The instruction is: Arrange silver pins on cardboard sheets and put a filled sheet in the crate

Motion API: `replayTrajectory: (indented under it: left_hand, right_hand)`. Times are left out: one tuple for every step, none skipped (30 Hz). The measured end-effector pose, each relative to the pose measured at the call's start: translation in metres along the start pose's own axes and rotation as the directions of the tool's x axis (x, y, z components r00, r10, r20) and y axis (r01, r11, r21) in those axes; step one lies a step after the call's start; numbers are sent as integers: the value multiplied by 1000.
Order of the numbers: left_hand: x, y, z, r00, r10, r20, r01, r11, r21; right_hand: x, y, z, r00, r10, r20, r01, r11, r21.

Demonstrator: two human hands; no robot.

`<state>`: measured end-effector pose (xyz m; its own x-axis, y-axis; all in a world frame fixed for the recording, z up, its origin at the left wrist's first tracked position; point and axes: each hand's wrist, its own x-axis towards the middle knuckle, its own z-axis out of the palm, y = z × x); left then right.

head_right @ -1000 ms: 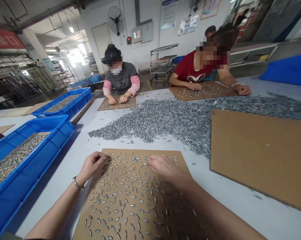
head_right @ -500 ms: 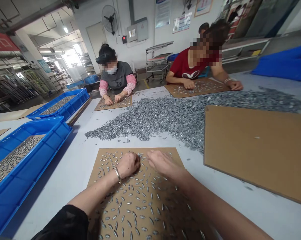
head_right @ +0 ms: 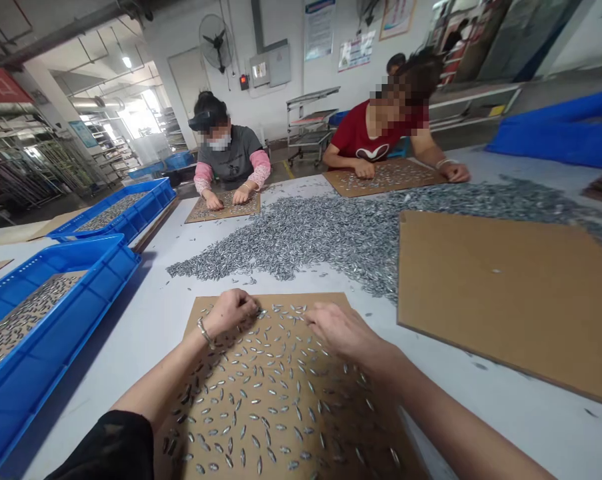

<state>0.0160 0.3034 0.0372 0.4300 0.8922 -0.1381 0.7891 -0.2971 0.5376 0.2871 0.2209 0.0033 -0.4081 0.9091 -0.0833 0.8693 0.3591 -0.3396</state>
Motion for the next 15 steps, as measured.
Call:
replayTrajectory:
  left_hand:
    - [-1,-3,-7,1000,-8,-11,8,1000,-4]
    - [-2,-6,-13,1000,-14,-21,14,1000,-5]
    - [-3,-9,-18,999,-20,-28,20,1000,-5]
    - [-5,-11,-21,999,-24,-30,24,1000,-6]
    - [-7,-12,-23,999,-27,-28,27,1000,-8]
    - [-8,-13,-23,999,-29,-23,29,1000,-13]
    - [-10,-14,-23,999,-31,-16,30,999,-17]
    - [-12,-15,-22,999,-33,-8,33,999,-23]
    - [-13,-15,-21,999,-36,-2,36,999,-27]
    - [-13,-16,-20,999,-39,4,39,999,-30]
    - [-13,-16,-18,999,-41,10,42,999,-32]
    - [-13,-16,-17,999,-43,17,44,999,-33]
    - [-11,-16,-16,999,-44,26,44,998,-32]
    - [-10,-17,-15,998,-43,34,44,999,-30]
    - [-8,-16,-14,998,-42,43,43,999,-26]
  right_hand:
    - [-3,2,-1,1000,1,11,-1,1000,-1]
    - [-6,2,0,1000,1,24,-1,1000,-8]
    - [-9,0,3,999,0,42,1,1000,-20]
    - [-12,-2,6,998,1,61,1,999,-36]
    - [-14,-5,10,997,6,77,-1,998,-56]
    - [-15,-8,12,996,12,87,-6,997,-73]
    - [-16,-10,14,996,19,86,-12,996,-83]
    - [-16,-12,14,997,27,78,-20,996,-85]
    - [-15,-13,12,997,35,65,-30,996,-82]
    - [-14,-13,8,998,46,48,-42,996,-77]
    - [-11,-13,4,998,59,35,-56,996,-75]
    - [-8,-14,0,997,73,26,-71,995,-77]
    - [-4,-15,-4,996,84,24,-82,993,-83]
    - [0,-16,-7,995,91,28,-88,992,-92]
    - [6,-18,-8,995,94,38,-90,991,-100]
